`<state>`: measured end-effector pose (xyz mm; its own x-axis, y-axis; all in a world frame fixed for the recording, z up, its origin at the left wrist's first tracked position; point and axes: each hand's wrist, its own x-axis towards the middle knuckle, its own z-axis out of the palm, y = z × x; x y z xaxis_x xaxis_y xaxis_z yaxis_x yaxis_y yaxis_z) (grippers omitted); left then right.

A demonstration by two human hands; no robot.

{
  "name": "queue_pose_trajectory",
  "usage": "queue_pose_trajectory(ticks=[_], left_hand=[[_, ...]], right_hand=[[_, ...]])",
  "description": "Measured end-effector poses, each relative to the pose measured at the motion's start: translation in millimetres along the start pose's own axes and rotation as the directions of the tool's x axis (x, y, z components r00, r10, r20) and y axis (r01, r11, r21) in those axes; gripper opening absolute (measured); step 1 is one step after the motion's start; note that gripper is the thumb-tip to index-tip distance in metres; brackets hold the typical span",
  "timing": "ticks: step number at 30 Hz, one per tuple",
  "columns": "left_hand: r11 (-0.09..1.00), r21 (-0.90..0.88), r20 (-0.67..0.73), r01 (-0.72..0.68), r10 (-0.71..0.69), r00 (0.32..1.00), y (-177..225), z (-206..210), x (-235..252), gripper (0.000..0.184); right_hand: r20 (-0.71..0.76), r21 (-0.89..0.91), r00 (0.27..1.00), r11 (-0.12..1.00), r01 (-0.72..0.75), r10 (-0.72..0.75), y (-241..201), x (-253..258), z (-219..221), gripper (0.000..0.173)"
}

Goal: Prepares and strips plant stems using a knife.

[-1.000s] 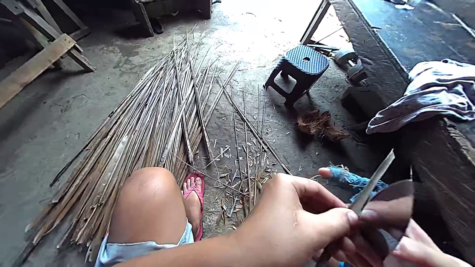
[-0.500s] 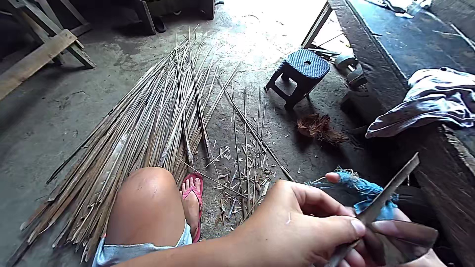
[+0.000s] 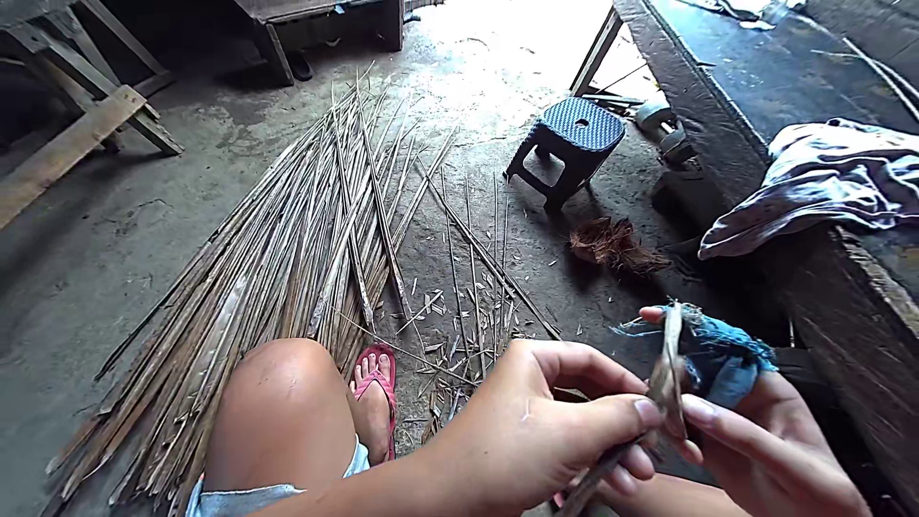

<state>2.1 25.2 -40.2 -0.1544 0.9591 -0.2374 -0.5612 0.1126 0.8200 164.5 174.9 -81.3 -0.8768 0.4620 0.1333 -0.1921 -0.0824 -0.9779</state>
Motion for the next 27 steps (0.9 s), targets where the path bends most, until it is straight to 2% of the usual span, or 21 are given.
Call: queue_pose_trajectory(ticks=[4,11,13,15,17,21,24,27], left_hand=[[0.999,0.035,0.025,-0.015,0.014,1.000,-1.2,-4.1,3.7,0.023],[0.999,-0.035,0.155,-0.019,0.024,0.988,-8.3,-8.2,8.6,0.041],[0.998,0.003,0.183,-0.065,0.063,0.981,-9.6,-9.7,10.7,0.043],[0.992,0.056,0.193,-0.109,0.096,0.977,-10.1,-11.5,12.3,0.055],[0.986,0.107,0.226,-0.129,0.102,0.969,-8.9,-14.0,13.4,0.062],[0.984,0.112,0.253,-0.136,0.104,0.962,-8.0,-16.8,14.5,0.064],[0.989,0.101,0.248,-0.110,0.082,0.965,-7.0,-16.9,14.0,0.063],[0.990,0.086,0.262,-0.114,0.088,0.961,-6.8,-16.8,13.5,0.069]], right_hand=[[-0.013,0.000,1.000,1.000,-0.021,0.021,1.9,-0.2,-1.8,0.045],[-0.029,-0.011,1.000,1.000,0.004,-0.004,1.9,-0.1,0.2,0.044],[-0.045,-0.015,0.999,1.000,0.004,-0.004,0.4,0.7,0.9,0.044],[-0.044,-0.012,0.999,1.000,0.004,-0.005,0.7,1.2,1.0,0.042],[-0.048,0.011,0.999,1.000,0.007,-0.007,2.5,0.9,1.0,0.033],[-0.093,0.003,0.996,1.000,0.016,-0.015,4.0,0.2,5.4,0.038],[-0.126,-0.003,0.992,1.000,0.020,-0.020,5.3,0.5,6.5,0.028],[-0.178,0.001,0.984,1.000,0.015,-0.015,4.9,2.9,4.0,0.031]])
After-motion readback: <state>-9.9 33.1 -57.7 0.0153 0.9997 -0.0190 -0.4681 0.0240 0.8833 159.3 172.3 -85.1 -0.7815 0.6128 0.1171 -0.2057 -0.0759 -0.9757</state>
